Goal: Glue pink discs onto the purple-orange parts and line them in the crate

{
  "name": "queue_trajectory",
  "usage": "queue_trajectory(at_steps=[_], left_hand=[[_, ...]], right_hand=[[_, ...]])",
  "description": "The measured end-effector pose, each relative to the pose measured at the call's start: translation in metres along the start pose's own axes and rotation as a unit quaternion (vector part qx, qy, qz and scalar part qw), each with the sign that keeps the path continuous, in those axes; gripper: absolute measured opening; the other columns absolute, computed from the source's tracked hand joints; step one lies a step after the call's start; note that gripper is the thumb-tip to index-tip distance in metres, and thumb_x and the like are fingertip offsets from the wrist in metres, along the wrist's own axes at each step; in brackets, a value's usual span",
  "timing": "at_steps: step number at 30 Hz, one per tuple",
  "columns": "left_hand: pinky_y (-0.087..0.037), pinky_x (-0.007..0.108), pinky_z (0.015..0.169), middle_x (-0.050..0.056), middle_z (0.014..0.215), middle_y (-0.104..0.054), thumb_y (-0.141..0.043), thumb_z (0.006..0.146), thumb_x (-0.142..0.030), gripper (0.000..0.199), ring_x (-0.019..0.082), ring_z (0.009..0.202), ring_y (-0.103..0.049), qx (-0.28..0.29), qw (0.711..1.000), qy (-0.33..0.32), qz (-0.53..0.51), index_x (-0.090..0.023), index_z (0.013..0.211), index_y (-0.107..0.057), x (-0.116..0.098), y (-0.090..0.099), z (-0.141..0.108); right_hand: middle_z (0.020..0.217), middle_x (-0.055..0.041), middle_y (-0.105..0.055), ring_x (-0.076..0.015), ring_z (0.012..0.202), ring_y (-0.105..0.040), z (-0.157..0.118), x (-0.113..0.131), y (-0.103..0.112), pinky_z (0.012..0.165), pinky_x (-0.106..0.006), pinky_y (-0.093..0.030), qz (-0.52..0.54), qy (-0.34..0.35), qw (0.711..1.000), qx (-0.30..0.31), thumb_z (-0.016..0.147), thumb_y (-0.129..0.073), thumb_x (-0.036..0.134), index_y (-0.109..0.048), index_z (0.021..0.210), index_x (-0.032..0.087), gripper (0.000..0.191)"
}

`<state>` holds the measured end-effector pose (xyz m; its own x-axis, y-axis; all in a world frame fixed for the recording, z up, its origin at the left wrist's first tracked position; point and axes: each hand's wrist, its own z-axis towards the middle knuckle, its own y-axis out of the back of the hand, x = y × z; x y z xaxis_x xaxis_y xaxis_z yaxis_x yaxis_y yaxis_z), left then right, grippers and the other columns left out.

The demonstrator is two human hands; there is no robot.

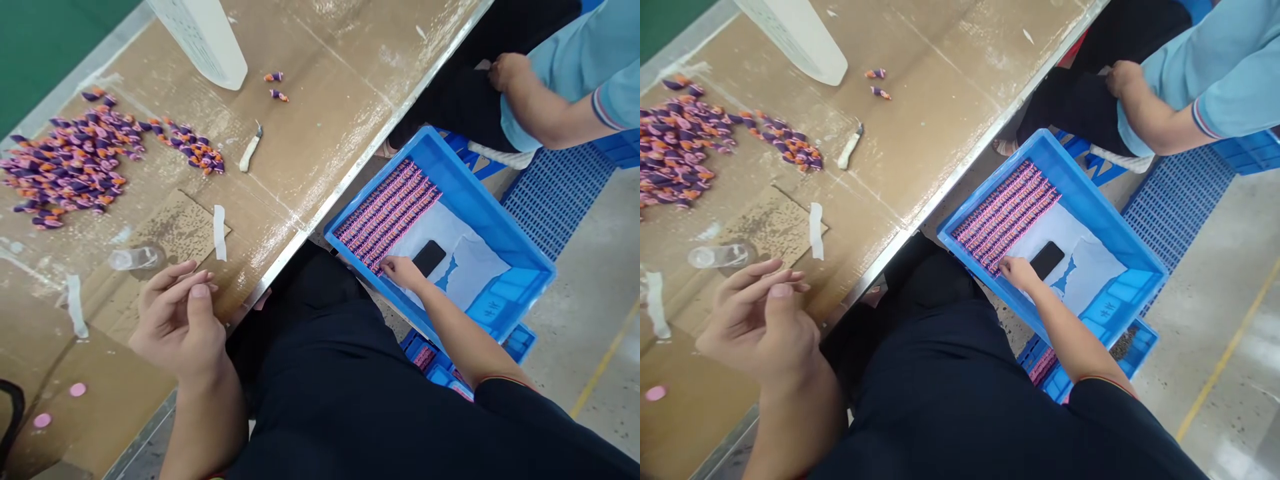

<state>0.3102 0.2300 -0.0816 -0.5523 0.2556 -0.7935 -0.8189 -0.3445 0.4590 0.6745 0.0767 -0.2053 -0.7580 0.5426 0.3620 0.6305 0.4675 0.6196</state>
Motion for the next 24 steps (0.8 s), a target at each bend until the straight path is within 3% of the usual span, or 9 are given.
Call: queue_trajectory(at_steps=[4,8,13,16,18,21,24], left_hand=[[-0.056,0.038,0.062,0.006,0.081,-0.071,-0.084,0.083,-0.038,0.02,0.025,0.083,-0.075,-0.037,0.996,-0.011,-0.079,-0.018,0.085,-0.08,0.0,0.002,-0.001],[-0.059,0.039,0.065,0.007,0.086,-0.073,-0.083,0.084,-0.041,0.022,0.027,0.089,-0.077,-0.049,0.996,0.005,-0.074,-0.02,0.086,-0.08,0.0,0.012,-0.003],[-0.062,0.039,0.064,0.009,0.092,-0.075,-0.082,0.085,-0.042,0.024,0.025,0.085,-0.076,-0.1,0.993,-0.001,-0.062,-0.018,0.086,-0.08,0.006,0.046,-0.012],[-0.063,0.037,0.065,0.009,0.095,-0.076,-0.08,0.09,-0.036,0.018,0.02,0.077,-0.073,-0.13,0.99,-0.006,-0.049,-0.018,0.089,-0.081,0.011,0.072,-0.025],[-0.064,0.037,0.069,0.008,0.097,-0.076,-0.078,0.094,-0.032,0.014,0.018,0.077,-0.073,-0.15,0.988,-0.003,-0.032,-0.019,0.091,-0.081,0.016,0.092,-0.037],[-0.064,0.035,0.069,0.007,0.096,-0.077,-0.077,0.095,-0.03,0.011,0.018,0.074,-0.073,-0.204,0.979,0.009,-0.006,-0.02,0.091,-0.081,0.021,0.123,-0.059],[-0.059,0.037,0.06,0.006,0.087,-0.078,-0.078,0.089,-0.034,0.013,0.019,0.065,-0.071,-0.285,0.958,0.025,0.029,-0.022,0.086,-0.082,0.027,0.155,-0.083]], right_hand=[[0.083,-0.0066,-0.083,-0.0225,0.087,-0.08,-0.004,0.008,0.001,0.088,-0.027,-0.056,-0.005,-0.012,1.0,-0.001,0.107,-0.057,0.015,-0.08,0.113,0.017,0.024],[0.078,-0.0047,-0.081,-0.0207,0.079,-0.078,-0.01,0.016,0.01,0.083,-0.027,-0.055,-0.019,-0.015,1.0,-0.006,0.105,-0.057,0.011,-0.079,0.109,0.018,0.023],[0.07,-0.0058,-0.078,-0.0221,0.068,-0.074,-0.023,0.046,0.064,0.069,-0.029,-0.053,-0.059,0.046,0.997,-0.018,0.103,-0.063,0.021,-0.075,0.083,0.022,0.023],[0.075,-0.0035,-0.079,-0.021,0.068,-0.073,-0.022,0.091,0.105,0.068,-0.03,-0.054,-0.044,0.174,0.982,-0.061,0.106,-0.061,0.037,-0.075,0.082,0.024,0.031],[0.077,-0.0025,-0.079,-0.0208,0.069,-0.072,-0.014,0.135,0.123,0.07,-0.032,-0.056,-0.021,0.284,0.952,-0.116,0.106,-0.06,0.047,-0.077,0.087,0.024,0.034],[0.089,-0.0049,-0.081,-0.0226,0.075,-0.071,0.012,0.211,0.131,0.08,-0.036,-0.059,-0.03,0.396,0.894,-0.21,0.102,-0.063,0.043,-0.08,0.101,0.024,0.025],[0.108,-0.0106,-0.08,-0.0256,0.087,-0.072,0.043,0.279,0.127,0.09,-0.041,-0.059,-0.099,0.432,0.854,-0.272,0.098,-0.066,0.031,-0.08,0.113,0.022,0.023]])
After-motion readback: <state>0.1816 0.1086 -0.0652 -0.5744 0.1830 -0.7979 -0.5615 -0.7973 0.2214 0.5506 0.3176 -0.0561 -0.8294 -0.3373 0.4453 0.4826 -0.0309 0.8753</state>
